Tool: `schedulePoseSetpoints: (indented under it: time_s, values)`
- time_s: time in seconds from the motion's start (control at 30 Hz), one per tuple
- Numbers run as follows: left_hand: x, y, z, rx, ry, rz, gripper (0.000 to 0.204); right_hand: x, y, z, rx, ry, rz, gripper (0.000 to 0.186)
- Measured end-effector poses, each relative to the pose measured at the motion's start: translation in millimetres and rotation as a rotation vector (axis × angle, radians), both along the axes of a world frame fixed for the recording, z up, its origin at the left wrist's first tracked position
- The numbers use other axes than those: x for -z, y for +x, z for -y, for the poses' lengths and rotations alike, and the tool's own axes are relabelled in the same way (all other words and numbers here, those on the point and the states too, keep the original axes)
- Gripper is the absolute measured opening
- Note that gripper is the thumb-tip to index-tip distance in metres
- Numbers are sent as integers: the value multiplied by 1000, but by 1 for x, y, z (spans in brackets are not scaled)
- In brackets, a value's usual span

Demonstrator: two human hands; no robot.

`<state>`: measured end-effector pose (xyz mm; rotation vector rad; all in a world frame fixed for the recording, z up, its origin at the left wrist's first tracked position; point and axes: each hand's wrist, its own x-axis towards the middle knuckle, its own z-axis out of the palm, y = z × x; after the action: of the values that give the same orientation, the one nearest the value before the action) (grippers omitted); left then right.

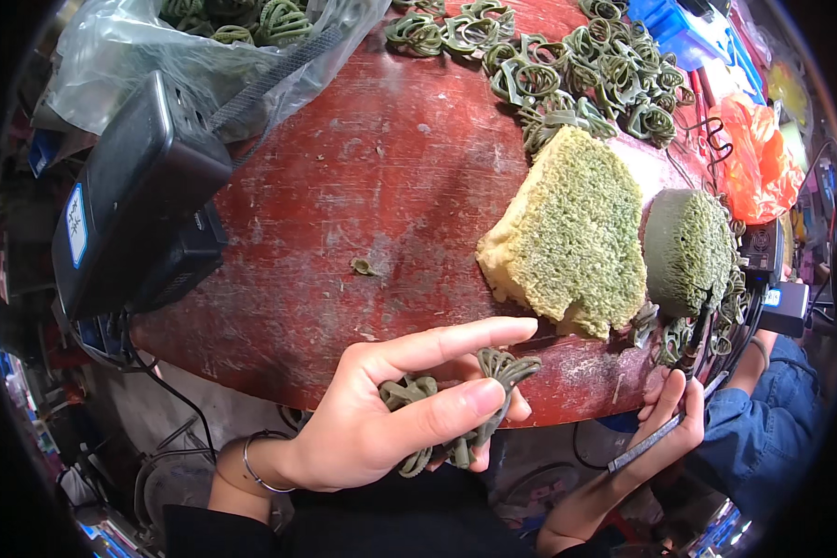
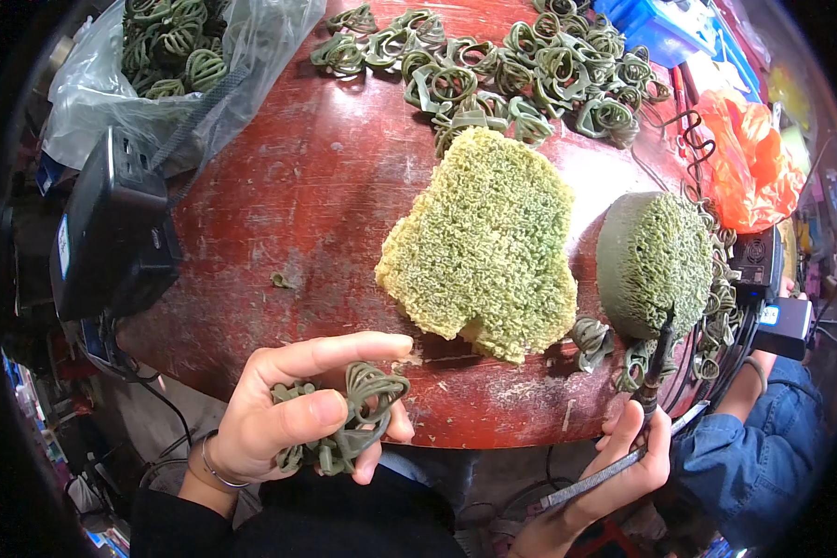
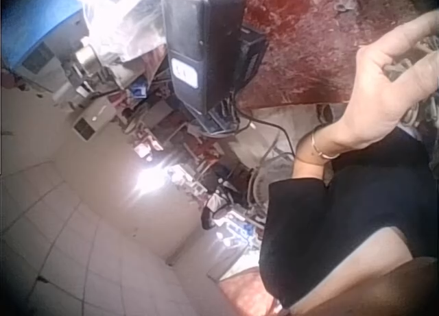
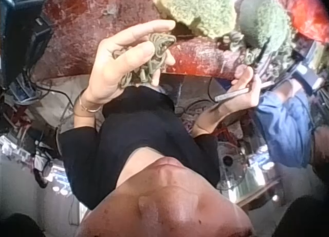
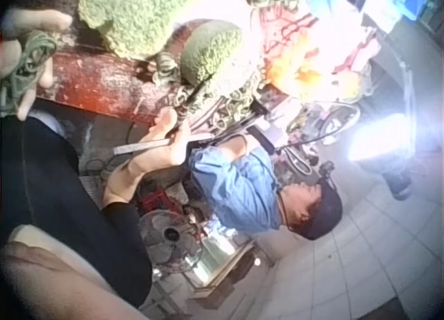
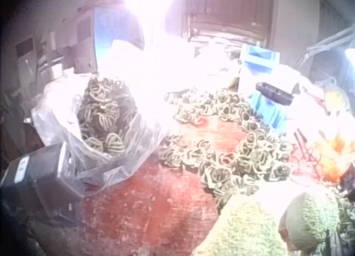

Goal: Soldering or heat-joining small green decorative components on a workbench.

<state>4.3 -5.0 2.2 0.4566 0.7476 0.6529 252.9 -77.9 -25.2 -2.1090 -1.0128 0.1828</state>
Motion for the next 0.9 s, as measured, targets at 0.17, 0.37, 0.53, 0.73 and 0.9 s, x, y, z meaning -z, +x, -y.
schedulePoseSetpoints:
  time_s: [0.17,0.37,0.53,0.73,0.9]
  values:
    - [3,-1,-1,14,3,79,42,-1,3,0,34,-50,36,20]
    - [0,3,0,-22,18,-16,54,-2,2,-1,26,-72,59,21]
    - [1,2,0,-22,-3,-20,52,-3,0,-1,63,-13,81,21]
    - [0,-3,-2,24,-64,11,44,-9,3,0,44,-114,181,25]
    - [1,-5,-4,57,-98,110,37,-13,-20,12,-50,14,-49,48]
